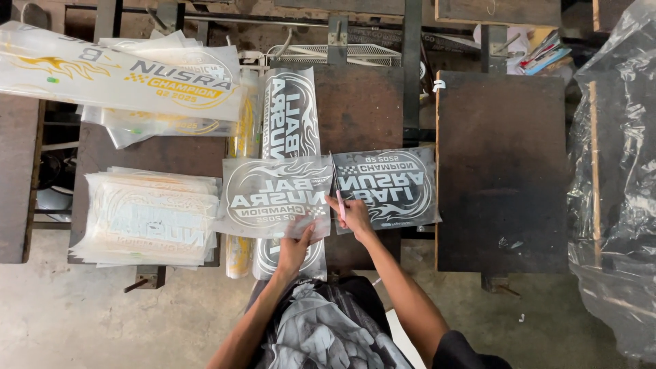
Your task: The person uses pink-handled scissors to cut a large sheet of printed vinyl stickers into smaller sections on a wooden workbench. They repeatedly cut along the center line and trim the edges of the sticker sheet.
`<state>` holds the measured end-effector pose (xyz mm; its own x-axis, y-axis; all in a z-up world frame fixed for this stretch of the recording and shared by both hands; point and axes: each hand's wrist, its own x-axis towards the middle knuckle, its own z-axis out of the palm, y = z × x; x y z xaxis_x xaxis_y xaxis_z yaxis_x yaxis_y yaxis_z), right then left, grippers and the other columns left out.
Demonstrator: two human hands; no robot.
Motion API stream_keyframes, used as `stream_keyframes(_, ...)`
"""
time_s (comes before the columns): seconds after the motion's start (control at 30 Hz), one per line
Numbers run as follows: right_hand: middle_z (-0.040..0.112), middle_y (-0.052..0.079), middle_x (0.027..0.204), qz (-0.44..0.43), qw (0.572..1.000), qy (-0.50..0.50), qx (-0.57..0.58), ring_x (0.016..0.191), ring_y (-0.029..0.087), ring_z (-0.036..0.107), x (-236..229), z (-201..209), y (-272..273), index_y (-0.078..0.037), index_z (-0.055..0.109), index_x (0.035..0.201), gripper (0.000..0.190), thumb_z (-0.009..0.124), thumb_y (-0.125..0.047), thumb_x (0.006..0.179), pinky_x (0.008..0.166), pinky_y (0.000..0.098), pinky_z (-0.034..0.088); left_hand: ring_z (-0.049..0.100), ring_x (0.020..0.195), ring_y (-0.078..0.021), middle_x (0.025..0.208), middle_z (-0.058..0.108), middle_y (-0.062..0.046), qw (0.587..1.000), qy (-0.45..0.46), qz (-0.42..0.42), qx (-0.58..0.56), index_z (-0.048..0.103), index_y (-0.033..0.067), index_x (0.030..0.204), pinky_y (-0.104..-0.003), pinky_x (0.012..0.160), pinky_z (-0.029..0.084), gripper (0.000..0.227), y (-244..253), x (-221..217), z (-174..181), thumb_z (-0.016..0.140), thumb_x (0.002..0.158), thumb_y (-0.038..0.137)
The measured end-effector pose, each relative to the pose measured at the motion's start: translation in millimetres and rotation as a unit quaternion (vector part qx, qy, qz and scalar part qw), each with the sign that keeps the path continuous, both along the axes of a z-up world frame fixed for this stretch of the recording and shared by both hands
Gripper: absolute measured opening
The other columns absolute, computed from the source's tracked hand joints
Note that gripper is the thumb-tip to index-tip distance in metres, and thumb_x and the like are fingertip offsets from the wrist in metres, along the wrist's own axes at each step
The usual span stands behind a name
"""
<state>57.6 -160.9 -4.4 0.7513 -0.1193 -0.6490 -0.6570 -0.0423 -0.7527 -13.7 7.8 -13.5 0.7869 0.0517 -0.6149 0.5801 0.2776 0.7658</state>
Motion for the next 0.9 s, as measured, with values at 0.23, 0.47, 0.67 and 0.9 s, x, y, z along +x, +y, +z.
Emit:
stream_keyframes(0.23,0.049,0.009,0.043,0.002,1.0,0.002,-0.005,0.033,0.013,0.047,-0.6,3.6,5.9,-0.004,0.059,0.058,0.054,0.09,-0.044,0.078,0.033,0.0206,0.04,0.078,0.086,-0.0284,0.109,0.073,-0.014,0.999,0.028,-0.031,0.034,0.049,0.0138,0.14,-0.022,0.049,0.053,0.045,2.2,-3.1,-5.6,0.068,0.1,0.025)
stream_keyframes(0.47,0.048,0.008,0.043,-0.009,1.0,0.001,0.006,0.033,0.012,0.047,-4.8,-0.1,9.0,-0.006,0.058,0.058,0.056,0.089,-0.048,0.078,0.033,0.0203,0.039,0.069,0.071,-0.0191,0.086,0.067,-0.009,0.993,0.026,-0.038,0.113,0.059,0.0118,0.133,-0.022,0.048,0.049,0.043,2.8,-7.3,1.4,0.074,0.096,0.028)
stream_keyframes(0.67,0.048,0.009,0.043,-0.002,1.0,-0.004,0.005,0.033,0.013,0.047,3.2,15.2,11.5,-0.005,0.056,0.057,0.056,0.089,-0.045,0.078,0.034,0.0208,0.038,0.07,0.079,-0.0192,0.093,0.072,-0.011,0.992,0.019,-0.039,0.119,0.063,0.0095,0.128,-0.026,0.057,0.052,0.041,10.3,-21.3,-24.3,0.076,0.095,0.029)
stream_keyframes(0.9,0.066,0.015,0.057,0.054,0.996,-0.05,-0.046,0.04,0.018,0.061,-10.7,9.2,-5.6,0.0,0.069,0.067,0.057,0.089,-0.053,0.077,0.041,0.0277,0.048,0.074,0.089,-0.0272,0.107,0.075,-0.02,0.986,-0.031,-0.044,0.159,0.065,0.0053,0.129,-0.041,0.072,0.061,0.047,-2.0,-8.2,41.8,0.077,0.094,0.035)
